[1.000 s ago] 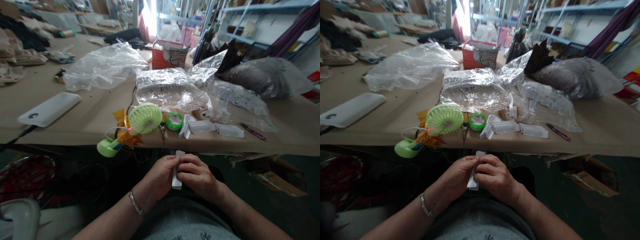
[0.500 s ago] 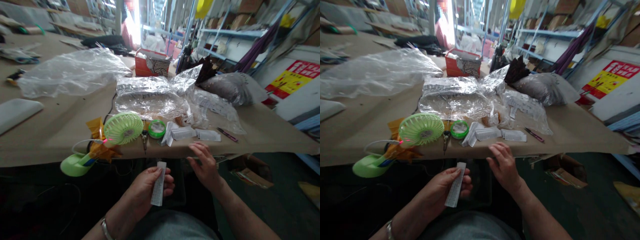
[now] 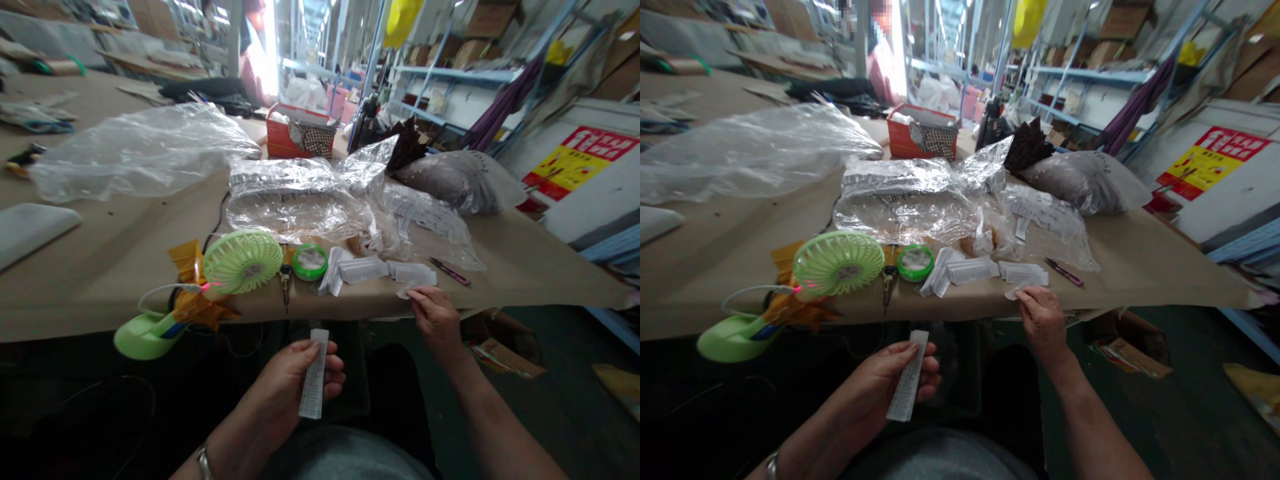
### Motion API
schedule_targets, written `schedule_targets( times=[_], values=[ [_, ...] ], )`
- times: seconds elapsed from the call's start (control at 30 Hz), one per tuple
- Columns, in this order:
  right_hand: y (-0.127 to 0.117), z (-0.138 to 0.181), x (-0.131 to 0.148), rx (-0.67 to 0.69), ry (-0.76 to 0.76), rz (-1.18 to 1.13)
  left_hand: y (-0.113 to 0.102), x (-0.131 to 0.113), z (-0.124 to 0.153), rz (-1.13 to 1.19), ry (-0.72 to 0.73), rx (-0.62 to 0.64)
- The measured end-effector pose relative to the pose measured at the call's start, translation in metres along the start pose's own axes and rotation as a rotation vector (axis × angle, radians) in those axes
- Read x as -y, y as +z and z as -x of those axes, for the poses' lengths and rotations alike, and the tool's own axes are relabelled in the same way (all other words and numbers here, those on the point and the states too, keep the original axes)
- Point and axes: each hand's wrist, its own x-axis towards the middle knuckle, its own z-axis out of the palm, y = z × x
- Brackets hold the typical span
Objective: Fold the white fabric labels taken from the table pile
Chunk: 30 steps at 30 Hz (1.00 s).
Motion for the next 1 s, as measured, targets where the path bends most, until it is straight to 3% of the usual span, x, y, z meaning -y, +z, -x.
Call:
schedule_targets(
  times=[0.1, 0.2, 0.33, 0.43, 0.63, 1.0],
  values=[
    [-0.006, -0.008, 0.018, -0.055, 0.040, -0.176, 0.002, 0.001, 0.001, -0.001, 0.004, -0.006],
    [-0.009, -0.015, 0.066, -0.072, 0.005, -0.473, 0.004, 0.002, 0.001, 0.017, 0.013, 0.030],
    [-0.005, -0.018, 0.136, 0.021, -0.306, -0.707, 0.004, 0.003, 0.001, 0.076, 0.091, 0.103],
    [0.005, -0.015, 0.162, 0.057, -0.432, -0.702, 0.001, 0.002, 0.001, 0.143, 0.162, 0.099],
    [0.014, -0.009, 0.164, 0.157, -0.478, -0.643, -0.006, 0.002, -0.001, 0.228, 0.162, 0.026],
    [0.009, -0.010, 0.161, 0.212, -0.443, -0.751, -0.011, 0.003, 0.001, 0.172, 0.191, 0.093]
  ],
)
